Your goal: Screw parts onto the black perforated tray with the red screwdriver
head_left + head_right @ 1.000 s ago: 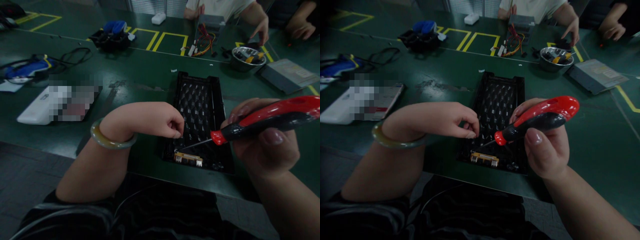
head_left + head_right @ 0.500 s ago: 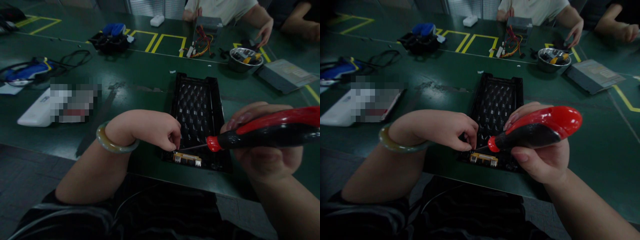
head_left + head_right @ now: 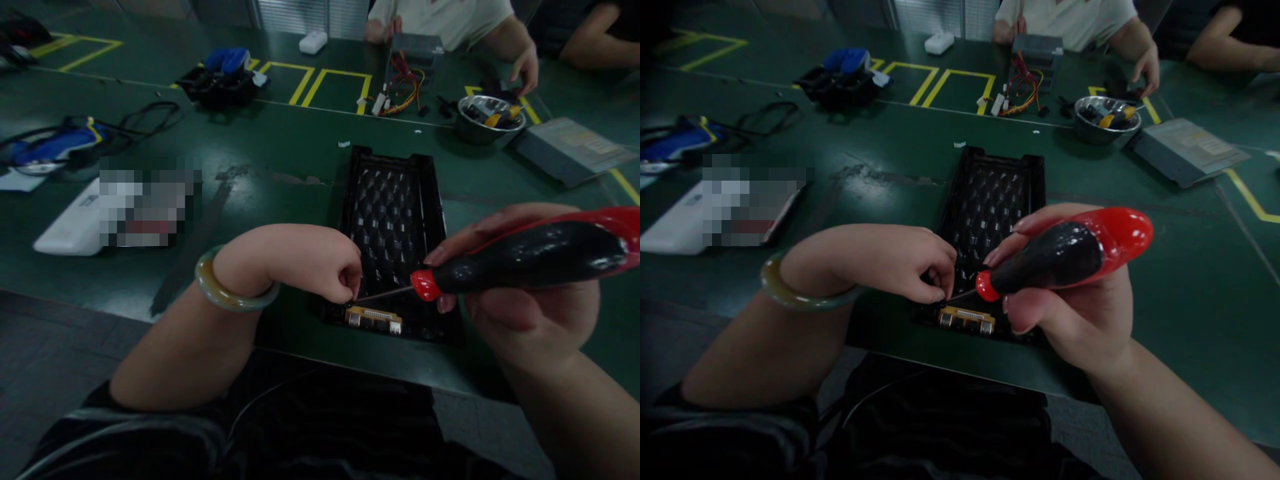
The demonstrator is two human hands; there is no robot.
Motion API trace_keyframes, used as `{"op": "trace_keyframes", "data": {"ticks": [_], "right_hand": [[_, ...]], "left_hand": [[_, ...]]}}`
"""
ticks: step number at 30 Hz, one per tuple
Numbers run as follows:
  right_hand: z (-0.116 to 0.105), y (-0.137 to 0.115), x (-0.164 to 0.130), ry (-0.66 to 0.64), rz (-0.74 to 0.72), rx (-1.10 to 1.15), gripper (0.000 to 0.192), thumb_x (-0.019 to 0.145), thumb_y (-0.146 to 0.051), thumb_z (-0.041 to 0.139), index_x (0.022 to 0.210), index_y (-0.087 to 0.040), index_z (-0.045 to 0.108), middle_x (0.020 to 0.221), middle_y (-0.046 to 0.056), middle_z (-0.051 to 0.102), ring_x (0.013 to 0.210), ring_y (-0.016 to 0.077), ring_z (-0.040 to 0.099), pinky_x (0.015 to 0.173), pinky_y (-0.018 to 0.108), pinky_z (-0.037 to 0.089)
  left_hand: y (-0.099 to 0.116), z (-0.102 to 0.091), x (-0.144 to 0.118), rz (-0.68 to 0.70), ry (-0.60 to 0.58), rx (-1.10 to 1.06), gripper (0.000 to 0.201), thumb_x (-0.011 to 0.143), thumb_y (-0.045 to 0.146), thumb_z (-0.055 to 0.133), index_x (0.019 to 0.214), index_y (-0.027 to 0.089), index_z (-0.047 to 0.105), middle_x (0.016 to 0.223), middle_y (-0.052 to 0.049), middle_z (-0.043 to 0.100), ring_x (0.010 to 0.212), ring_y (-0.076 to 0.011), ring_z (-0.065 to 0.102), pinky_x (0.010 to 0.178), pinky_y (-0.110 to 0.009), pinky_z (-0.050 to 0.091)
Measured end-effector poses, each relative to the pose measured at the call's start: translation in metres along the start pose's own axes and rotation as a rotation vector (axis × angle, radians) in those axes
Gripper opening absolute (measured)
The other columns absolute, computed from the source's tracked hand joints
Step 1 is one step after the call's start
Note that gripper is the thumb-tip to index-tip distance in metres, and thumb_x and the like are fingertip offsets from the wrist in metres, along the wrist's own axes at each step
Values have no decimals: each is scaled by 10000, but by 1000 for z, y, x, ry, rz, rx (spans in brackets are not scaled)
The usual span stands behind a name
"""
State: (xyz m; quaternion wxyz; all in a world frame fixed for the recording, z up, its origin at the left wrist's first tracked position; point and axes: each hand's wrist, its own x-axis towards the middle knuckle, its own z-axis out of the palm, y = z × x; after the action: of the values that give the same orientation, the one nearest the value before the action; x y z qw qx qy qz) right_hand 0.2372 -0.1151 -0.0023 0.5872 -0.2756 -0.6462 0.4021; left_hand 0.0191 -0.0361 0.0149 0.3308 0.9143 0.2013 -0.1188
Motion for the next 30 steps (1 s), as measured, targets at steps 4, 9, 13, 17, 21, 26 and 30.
{"op": "trace_keyframes", "data": {"ticks": [4,9,13,17,21,26,30], "right_hand": [[-5,-3,1,-35,55,-47,440,865,-382,745,1244,-227,584,984,69,694,687,194,669,517,295,576],[-9,-5,0,-102,72,-126,486,830,-233,729,1282,-302,565,1004,43,691,622,181,640,425,277,534],[-8,-4,2,-35,-35,-255,471,755,-216,813,1187,-290,639,956,28,671,666,201,636,537,347,592],[-8,0,4,-23,-171,-276,316,705,-220,870,956,-281,687,945,14,647,815,241,653,666,405,611],[-9,-2,4,-139,-16,-162,436,796,-261,810,1185,-288,614,986,49,697,762,244,688,585,378,616],[-8,-20,10,-266,130,-152,555,794,-209,793,1282,-322,554,1022,27,700,778,222,703,562,311,620],[0,-41,22,-345,170,-307,478,800,-154,764,1211,-332,596,1093,2,681,865,222,699,630,310,643]], "left_hand": [[-1,1,2,5,0,-2,213,824,179,595,942,205,771,903,2,750,738,-108,642,678,-197,441],[-2,1,2,0,-6,0,216,819,178,594,941,205,771,900,-2,748,740,-112,639,690,-202,447],[-2,1,0,8,-5,-4,214,825,180,584,926,208,771,894,-1,746,741,-114,637,698,-204,447],[0,1,-1,11,-3,-8,202,842,193,581,909,203,772,875,-3,742,720,-112,630,679,-205,438],[1,0,-1,-3,-12,-5,202,845,197,584,910,204,775,867,1,741,707,-105,622,672,-200,431],[2,-1,-1,-18,-20,-38,205,839,198,586,931,197,769,873,3,743,717,-103,626,674,-191,433],[3,-2,-2,-52,-15,-84,193,817,190,609,945,187,753,830,18,740,695,-106,616,657,-190,437]]}}
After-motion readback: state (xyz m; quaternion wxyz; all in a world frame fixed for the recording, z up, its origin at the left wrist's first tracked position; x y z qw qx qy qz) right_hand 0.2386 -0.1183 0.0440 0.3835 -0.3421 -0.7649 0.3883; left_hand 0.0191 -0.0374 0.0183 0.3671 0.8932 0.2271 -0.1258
